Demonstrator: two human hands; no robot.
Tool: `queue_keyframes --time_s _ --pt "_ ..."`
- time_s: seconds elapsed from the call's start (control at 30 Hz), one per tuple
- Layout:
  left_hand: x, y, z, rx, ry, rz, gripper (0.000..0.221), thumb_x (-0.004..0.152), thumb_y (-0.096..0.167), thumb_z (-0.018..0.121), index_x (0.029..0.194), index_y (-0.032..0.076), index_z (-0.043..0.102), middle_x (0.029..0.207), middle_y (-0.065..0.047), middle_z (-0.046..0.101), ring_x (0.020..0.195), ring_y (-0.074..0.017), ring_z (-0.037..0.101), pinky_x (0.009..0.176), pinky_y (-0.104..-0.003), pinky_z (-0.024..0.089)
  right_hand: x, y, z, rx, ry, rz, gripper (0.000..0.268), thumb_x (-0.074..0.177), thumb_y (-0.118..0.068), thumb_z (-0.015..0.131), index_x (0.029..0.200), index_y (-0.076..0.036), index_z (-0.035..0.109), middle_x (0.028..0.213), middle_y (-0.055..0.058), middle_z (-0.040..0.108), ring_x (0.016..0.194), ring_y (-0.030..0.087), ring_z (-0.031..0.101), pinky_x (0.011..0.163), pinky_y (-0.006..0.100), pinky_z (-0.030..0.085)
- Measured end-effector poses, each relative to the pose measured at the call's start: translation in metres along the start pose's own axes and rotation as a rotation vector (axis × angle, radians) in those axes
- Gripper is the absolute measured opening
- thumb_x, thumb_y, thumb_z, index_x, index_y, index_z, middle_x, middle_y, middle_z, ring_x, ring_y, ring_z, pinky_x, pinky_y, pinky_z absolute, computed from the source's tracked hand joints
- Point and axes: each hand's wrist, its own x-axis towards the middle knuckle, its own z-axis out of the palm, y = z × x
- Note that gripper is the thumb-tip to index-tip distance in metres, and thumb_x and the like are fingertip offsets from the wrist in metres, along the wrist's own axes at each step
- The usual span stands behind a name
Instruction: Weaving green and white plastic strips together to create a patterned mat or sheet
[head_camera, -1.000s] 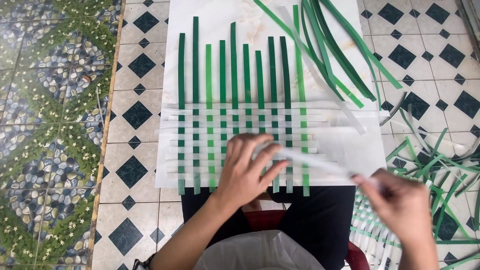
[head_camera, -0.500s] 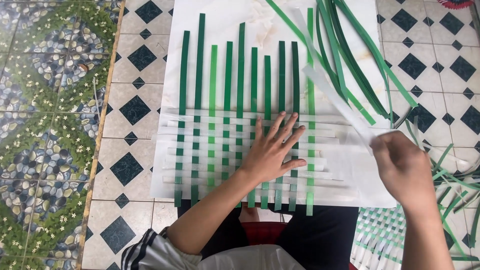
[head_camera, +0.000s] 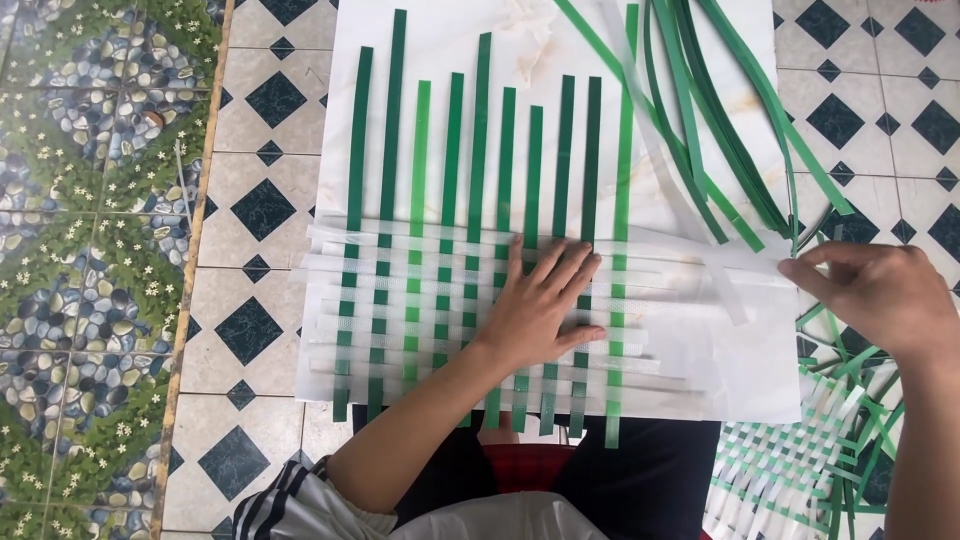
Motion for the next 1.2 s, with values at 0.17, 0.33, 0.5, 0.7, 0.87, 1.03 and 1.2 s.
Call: queue_keyframes --time_s 0.17,0.33,0.5,0.7,0.87,1.03,1.2 --pt "0.029 -0.005 0.015 0.02 0.043 -0.019 0.066 0.093 0.06 0.042 0.127 0.004 0.054 0.123 -0.007 0.056 0.113 -0.0242 0.052 0.1 -0.056 0.04 0.035 -0.037 -0.005 -0.099 -0.344 0.325 0.036 0.096 -0.05 0.058 0.101 -0.019 0.075 0.081 0.003 0.075 0.082 0.025 0.066 0.079 0.038 0.047" --pt "0.067 -0.02 0.04 -0.178 -0.007 -0.011 0.022 0.081 -0.007 0.064 0.103 -0.005 0.066 0.113 -0.019 0.059 0.107 -0.0305 0.058 0.095 -0.044 0.054 0.043 -0.033 0.03 -0.11 -0.284 0.269 0.028 0.097 -0.047 0.054 0.096 -0.024 0.071 0.098 -0.008 0.077 0.098 0.034 0.067 0.107 0.052 0.018" --pt "0.095 -0.027 0.051 -0.419 -0.147 -0.26 0.028 0.081 -0.005 0.069 0.108 -0.004 0.06 0.095 -0.018 0.064 0.096 -0.0313 0.064 0.081 -0.038 0.059 0.03 -0.038 0.072 -0.263 0.022 0.254 0.019 0.098 -0.027 0.053 0.102 -0.021 0.071 0.085 -0.003 0.075 0.116 0.038 0.054 0.105 0.054 0.02" --pt "0.119 -0.026 0.065 -0.335 -0.377 -0.41 0.041 0.075 -0.022 0.055 0.109 0.001 0.057 0.097 -0.018 0.06 0.095 -0.034 0.059 0.066 -0.044 0.059 0.014 -0.048 0.117 -0.216 0.608 -0.002 0.016 0.103 -0.016 0.061 0.092 -0.005 0.063 0.087 0.009 0.066 0.089 0.031 0.051 0.088 0.047 0.028" --pt "0.132 -0.023 0.07 -0.3 -0.491 -0.471 0.034 0.079 -0.017 0.053 0.105 0.003 0.059 0.101 -0.016 0.057 0.093 -0.0332 0.059 0.074 -0.043 0.057 0.012 -0.043 0.124 -0.15 0.643 0.008 0.014 0.105 -0.016 0.067 0.097 -0.005 0.061 0.093 0.008 0.064 0.097 0.034 0.05 0.095 0.05 0.027" --pt "0.152 -0.024 0.092 -0.236 -0.611 -0.58 0.037 0.078 -0.013 0.05 0.109 0.001 0.063 0.104 -0.018 0.053 0.095 -0.0332 0.056 0.07 -0.041 0.061 0.01 -0.045 0.121 -0.194 0.677 -0.023 0.017 0.106 -0.016 0.068 0.095 -0.005 0.061 0.094 0.008 0.063 0.093 0.032 0.049 0.091 0.048 0.029" --pt "0.162 -0.022 0.036 -0.369 -0.795 -0.627 0.028 0.086 -0.006 0.057 0.111 0.001 0.064 0.101 -0.014 0.069 0.087 -0.0239 0.069 0.073 -0.028 0.059 0.01 -0.043 0.122 -0.17 0.657 -0.042 0.016 0.106 -0.017 0.066 0.098 -0.005 0.061 0.096 0.009 0.063 0.094 0.035 0.049 0.094 0.052 0.029"
